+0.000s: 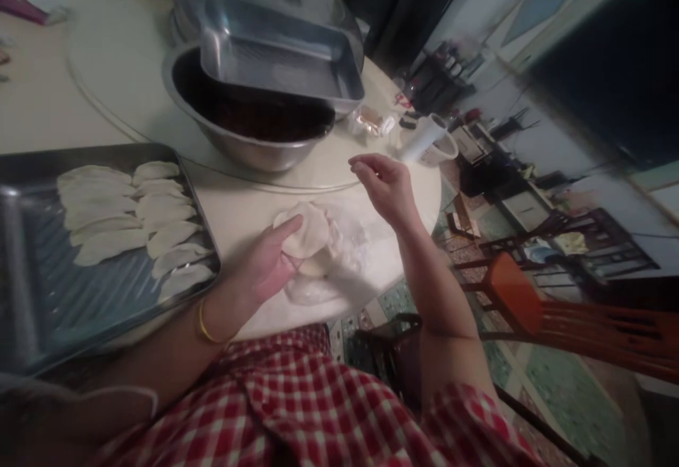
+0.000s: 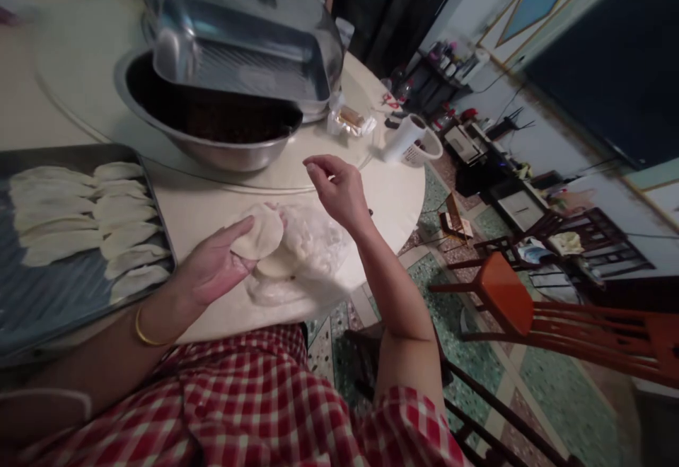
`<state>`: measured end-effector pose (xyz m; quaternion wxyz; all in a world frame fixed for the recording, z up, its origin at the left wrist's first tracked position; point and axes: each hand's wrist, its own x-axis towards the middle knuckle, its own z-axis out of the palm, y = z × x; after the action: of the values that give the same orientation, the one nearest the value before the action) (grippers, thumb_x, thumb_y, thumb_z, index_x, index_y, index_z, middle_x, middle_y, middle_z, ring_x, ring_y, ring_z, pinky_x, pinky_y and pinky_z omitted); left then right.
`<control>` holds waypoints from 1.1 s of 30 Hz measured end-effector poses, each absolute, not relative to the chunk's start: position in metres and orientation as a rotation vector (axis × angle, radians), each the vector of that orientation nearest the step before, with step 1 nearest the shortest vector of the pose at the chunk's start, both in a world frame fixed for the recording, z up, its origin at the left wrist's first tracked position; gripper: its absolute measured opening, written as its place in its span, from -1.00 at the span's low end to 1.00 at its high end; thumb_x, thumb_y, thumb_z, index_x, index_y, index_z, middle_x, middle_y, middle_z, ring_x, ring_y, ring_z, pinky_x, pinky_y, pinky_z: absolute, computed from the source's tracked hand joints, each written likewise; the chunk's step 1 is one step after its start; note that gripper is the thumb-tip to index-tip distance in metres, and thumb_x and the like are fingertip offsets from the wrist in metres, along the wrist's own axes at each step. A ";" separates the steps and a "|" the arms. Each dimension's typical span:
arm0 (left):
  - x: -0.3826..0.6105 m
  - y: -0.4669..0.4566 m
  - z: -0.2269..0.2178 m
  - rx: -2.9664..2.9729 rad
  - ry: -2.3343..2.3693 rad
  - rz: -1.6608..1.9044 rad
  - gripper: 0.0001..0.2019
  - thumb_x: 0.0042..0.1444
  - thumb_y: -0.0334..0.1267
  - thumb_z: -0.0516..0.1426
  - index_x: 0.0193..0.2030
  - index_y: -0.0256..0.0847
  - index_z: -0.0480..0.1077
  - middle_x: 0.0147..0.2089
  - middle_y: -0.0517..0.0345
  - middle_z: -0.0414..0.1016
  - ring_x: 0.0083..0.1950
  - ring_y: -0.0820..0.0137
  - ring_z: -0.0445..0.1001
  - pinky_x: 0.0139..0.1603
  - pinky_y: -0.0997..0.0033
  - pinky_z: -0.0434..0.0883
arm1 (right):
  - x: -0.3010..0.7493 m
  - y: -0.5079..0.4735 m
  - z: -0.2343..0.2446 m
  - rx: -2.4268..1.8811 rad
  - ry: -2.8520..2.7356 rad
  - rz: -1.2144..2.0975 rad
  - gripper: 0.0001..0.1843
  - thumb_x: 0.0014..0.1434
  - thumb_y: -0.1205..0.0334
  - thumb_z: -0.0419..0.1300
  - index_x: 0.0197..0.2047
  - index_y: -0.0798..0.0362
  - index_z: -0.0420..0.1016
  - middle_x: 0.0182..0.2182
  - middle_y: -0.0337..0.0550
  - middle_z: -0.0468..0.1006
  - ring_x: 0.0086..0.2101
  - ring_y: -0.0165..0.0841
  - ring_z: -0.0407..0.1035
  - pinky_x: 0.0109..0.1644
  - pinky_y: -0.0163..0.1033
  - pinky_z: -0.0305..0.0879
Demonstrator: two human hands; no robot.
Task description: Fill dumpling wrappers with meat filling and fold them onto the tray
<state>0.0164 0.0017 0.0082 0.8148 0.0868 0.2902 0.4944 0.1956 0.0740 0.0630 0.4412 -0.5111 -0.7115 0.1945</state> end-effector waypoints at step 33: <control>-0.005 0.000 0.005 -0.142 0.705 0.999 -0.59 0.18 -0.31 0.14 0.18 -0.28 0.40 0.05 -0.07 0.58 0.11 0.16 0.53 0.15 0.20 0.48 | 0.139 0.177 0.087 -1.241 -2.536 -0.517 -0.65 0.33 0.28 -0.02 -0.41 0.06 0.50 -0.52 -0.15 0.50 -0.44 -0.35 0.25 -0.29 -0.28 0.13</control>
<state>-0.0046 0.0004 0.0049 0.8166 -0.0665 0.3305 0.4685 0.1391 0.1769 0.0870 0.1353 -0.4286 -0.8753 -0.1784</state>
